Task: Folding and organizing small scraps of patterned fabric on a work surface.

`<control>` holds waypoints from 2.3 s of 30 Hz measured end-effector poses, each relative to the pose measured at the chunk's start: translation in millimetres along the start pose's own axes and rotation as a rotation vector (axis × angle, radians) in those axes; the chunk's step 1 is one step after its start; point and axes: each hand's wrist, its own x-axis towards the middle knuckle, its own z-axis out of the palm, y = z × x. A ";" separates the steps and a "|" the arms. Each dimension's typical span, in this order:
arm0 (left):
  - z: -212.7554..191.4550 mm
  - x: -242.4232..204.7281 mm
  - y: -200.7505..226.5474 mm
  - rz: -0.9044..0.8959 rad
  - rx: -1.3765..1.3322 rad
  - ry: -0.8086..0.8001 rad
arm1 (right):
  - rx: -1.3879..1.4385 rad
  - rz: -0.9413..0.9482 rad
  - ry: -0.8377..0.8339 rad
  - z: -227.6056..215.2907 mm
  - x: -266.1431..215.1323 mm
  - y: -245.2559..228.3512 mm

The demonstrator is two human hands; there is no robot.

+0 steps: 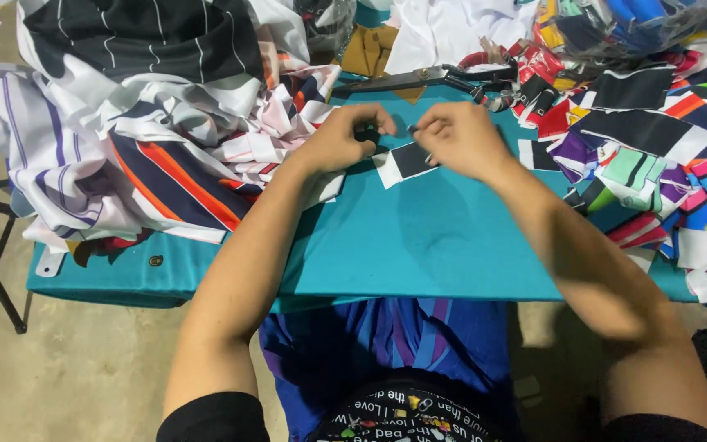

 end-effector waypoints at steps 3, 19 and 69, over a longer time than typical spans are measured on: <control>0.5 1.0 -2.5 0.018 0.026 -0.007 | -0.074 -0.036 -0.092 16.4 9.8 4.3; -6.4 -6.3 21.2 -0.006 0.160 -0.168 | 0.192 -0.027 -0.017 22.1 4.9 23.9; -1.6 -3.9 15.1 0.033 0.061 -0.032 | 0.319 -0.125 -0.012 33.8 -8.5 6.7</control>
